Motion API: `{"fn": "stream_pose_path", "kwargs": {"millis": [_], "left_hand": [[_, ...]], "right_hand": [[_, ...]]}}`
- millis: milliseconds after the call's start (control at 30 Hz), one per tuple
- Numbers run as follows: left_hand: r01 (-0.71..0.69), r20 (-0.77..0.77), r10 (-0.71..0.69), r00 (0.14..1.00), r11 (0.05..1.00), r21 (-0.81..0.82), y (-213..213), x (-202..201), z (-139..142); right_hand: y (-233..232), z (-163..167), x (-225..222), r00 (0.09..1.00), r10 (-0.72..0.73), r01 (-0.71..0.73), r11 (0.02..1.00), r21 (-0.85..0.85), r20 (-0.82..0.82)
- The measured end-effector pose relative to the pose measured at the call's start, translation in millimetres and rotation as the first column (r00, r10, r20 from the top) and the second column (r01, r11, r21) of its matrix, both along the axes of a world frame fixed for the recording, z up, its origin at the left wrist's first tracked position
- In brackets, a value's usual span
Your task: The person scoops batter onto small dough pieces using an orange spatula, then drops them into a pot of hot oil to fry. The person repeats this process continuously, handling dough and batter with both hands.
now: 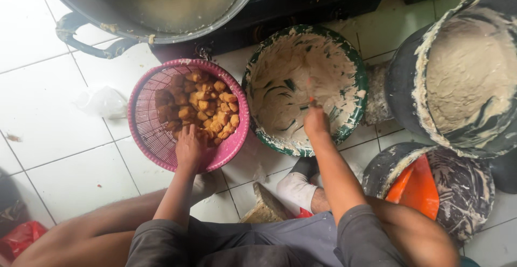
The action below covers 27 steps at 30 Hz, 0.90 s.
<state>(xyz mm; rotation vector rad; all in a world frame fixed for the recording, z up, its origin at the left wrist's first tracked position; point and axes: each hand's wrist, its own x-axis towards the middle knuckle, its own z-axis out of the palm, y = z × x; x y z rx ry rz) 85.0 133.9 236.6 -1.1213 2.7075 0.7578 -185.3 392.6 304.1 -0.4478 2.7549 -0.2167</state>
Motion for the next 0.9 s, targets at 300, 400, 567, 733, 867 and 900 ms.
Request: {"fn": "stream_pose_path", "kwargs": {"millis": [300,400,567,733,867,900], "left_hand": [[-0.140,-0.139,0.154,0.978,0.985,0.104,5,-2,6],[-0.165,-0.331,0.190,0.924,0.981,0.103,10,5,7],[-0.151,-0.420,0.173,0.891,0.985,0.085,19,20,7],[-0.197,-0.334,0.381,0.862,0.859,0.472,35,2,30],[0.035,-0.506,0.371,0.778,0.779,0.626,81,-47,81],[0.138,-0.608,0.337,0.719,0.788,0.600,100,-60,100]], "right_hand": [[-5,7,61,0.816,0.526,-0.496,0.850,-0.178,0.240],[7,14,71,0.804,0.325,-0.111,0.905,-0.411,0.498],[21,30,104,0.268,0.193,0.826,0.459,-0.328,0.944],[33,94,96,0.325,0.212,0.873,0.306,-0.379,0.922],[83,186,80,0.412,0.258,0.789,0.378,-0.484,0.874],[95,207,82,0.455,0.196,0.759,0.425,-0.494,0.868]]}}
